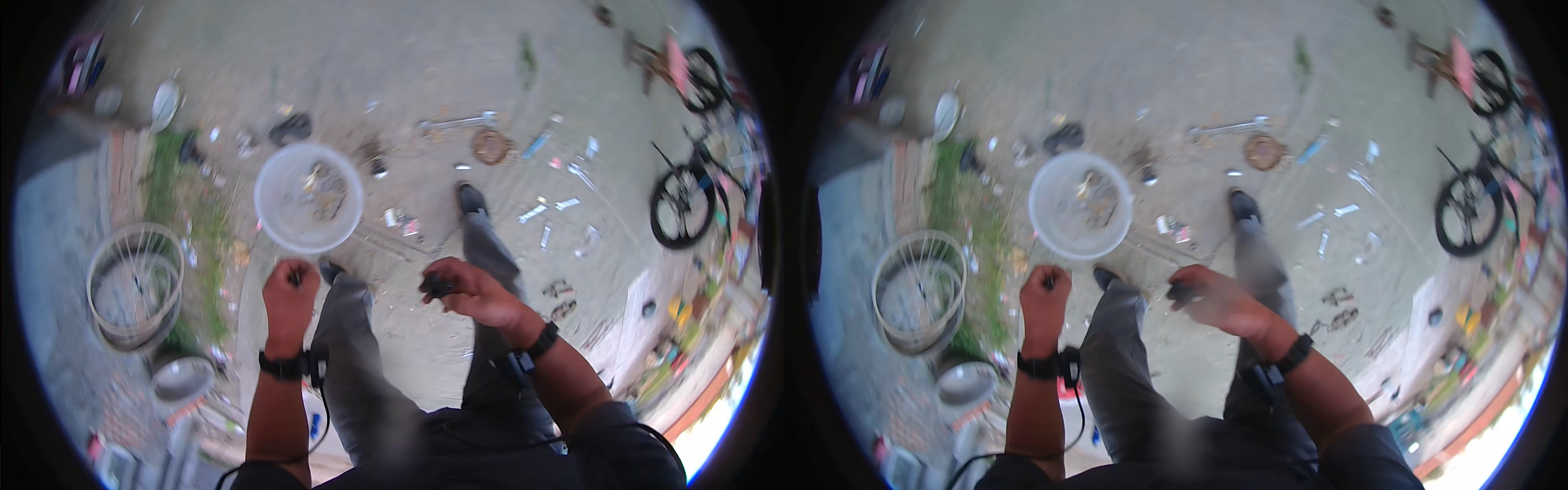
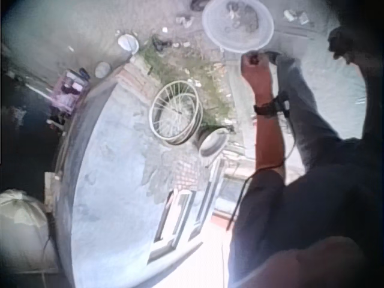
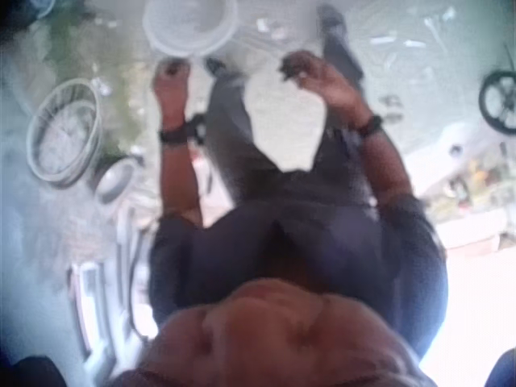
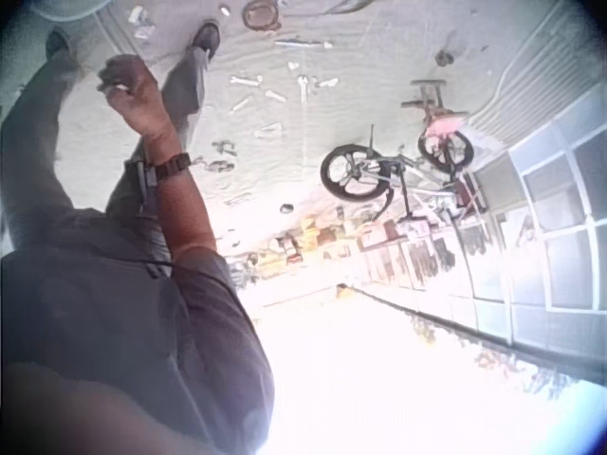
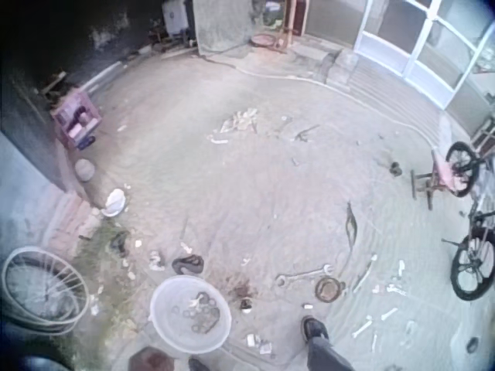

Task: The person assembles a bicycle handlebar by attaching a black handlebar to the stem, inserting a bolt, and tightening it with a multi-tool. The person also retrieves small parts from a white basin and positions the handlebar on the bicycle.

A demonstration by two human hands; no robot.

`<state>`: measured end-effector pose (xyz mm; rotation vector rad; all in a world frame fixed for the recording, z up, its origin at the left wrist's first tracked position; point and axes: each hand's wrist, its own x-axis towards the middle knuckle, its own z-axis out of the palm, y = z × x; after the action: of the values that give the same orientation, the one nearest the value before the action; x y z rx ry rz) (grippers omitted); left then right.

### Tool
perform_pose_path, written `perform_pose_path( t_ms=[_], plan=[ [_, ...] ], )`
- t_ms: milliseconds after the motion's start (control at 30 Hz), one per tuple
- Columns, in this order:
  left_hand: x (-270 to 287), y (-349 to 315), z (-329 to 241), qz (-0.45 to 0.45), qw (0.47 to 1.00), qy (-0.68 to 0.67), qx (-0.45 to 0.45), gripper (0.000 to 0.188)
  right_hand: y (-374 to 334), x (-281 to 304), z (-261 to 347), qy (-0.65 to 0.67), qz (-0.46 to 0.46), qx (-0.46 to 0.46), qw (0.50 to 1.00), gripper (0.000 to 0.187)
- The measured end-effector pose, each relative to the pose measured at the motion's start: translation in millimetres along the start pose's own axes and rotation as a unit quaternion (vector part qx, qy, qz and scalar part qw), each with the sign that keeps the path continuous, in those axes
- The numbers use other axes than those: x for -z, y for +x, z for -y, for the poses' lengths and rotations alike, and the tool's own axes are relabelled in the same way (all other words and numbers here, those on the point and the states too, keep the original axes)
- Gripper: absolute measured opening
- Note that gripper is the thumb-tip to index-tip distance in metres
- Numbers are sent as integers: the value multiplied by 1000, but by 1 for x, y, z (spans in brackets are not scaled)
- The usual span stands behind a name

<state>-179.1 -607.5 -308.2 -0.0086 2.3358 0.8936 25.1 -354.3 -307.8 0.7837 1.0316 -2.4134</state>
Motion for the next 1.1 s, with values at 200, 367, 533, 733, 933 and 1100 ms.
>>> perform_pose_path(
  t_ms=[200,367,533,733,933,1100],
  plan=[
    [-21,-112,-158,250,963,-98,-35,7,-106,-33,65,-78,-60,102,990,41],
    [-74,-169,-270,336,932,-56,-124,8,-198,-1,111,-17,-79,194,978,23],
    [-148,-204,-392,363,928,-17,-82,7,-278,65,177,-78,-206,307,926,21],
    [-221,-231,-522,401,885,10,-237,5,-369,124,252,-77,-316,313,892,17],
    [-262,-217,-621,432,862,27,-266,5,-393,171,325,-74,-370,372,848,14],
    [-305,-157,-712,529,834,-38,-152,17,-386,232,407,-78,-413,413,808,13]
  ],
)
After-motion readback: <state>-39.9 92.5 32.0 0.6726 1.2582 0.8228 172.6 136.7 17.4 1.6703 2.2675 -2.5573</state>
